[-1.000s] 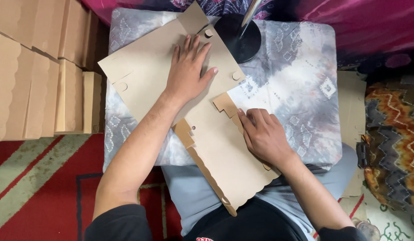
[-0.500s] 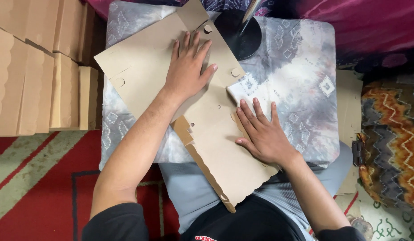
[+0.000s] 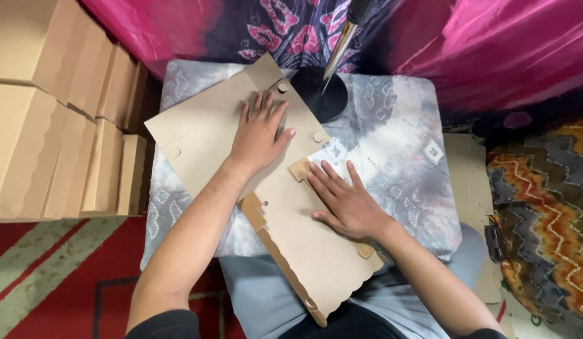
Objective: Manually folding and assembling a cardboard box from a flat pre-cut sheet.
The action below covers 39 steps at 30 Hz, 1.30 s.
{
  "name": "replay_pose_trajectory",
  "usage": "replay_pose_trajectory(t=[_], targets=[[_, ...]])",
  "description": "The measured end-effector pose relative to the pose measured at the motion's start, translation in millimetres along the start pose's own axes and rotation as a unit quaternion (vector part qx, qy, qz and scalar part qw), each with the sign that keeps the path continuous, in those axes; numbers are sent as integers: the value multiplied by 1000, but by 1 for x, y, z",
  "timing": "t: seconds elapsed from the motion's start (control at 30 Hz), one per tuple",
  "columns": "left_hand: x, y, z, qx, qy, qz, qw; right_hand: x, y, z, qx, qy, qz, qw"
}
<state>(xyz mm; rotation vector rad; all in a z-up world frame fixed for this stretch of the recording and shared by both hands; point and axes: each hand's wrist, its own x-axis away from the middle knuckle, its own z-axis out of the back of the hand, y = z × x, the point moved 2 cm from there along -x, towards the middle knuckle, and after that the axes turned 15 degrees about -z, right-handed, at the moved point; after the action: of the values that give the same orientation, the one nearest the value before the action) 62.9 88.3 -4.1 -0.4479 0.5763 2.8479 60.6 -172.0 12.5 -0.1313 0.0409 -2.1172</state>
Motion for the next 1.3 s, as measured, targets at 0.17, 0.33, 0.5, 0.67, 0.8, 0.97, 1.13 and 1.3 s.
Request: replay_pose_trajectory(t=[0.17,0.33,0.5,0.67,0.8,0.97,1.13,1.3], targets=[[0,3,2,0,-7,5,1000,-18,-9,13,-2,-46,-14,999],[0,1,2,-4,-13,1,1000,-29,-11,16,-16,-67,-8,998],[1,4,6,16,-12,11,1000,-24,-9,14,-19,-72,-1,997],[1,5,9,15,-17,14,1000,-6,-4,12,-10,-79,9,997],[0,5,8,8,-21,16,1000,8,1,10,1,-66,15,998],[0,7,6,13,-12,16,1000,-3,-4,14,-2,-95,-7,995],[0,9,8,6,-10,15,1000,-20,-10,19,-8,-95,-15,995],[0,8,8,11,-13,19,1000,-15,-4,13,-30,-77,-4,997]])
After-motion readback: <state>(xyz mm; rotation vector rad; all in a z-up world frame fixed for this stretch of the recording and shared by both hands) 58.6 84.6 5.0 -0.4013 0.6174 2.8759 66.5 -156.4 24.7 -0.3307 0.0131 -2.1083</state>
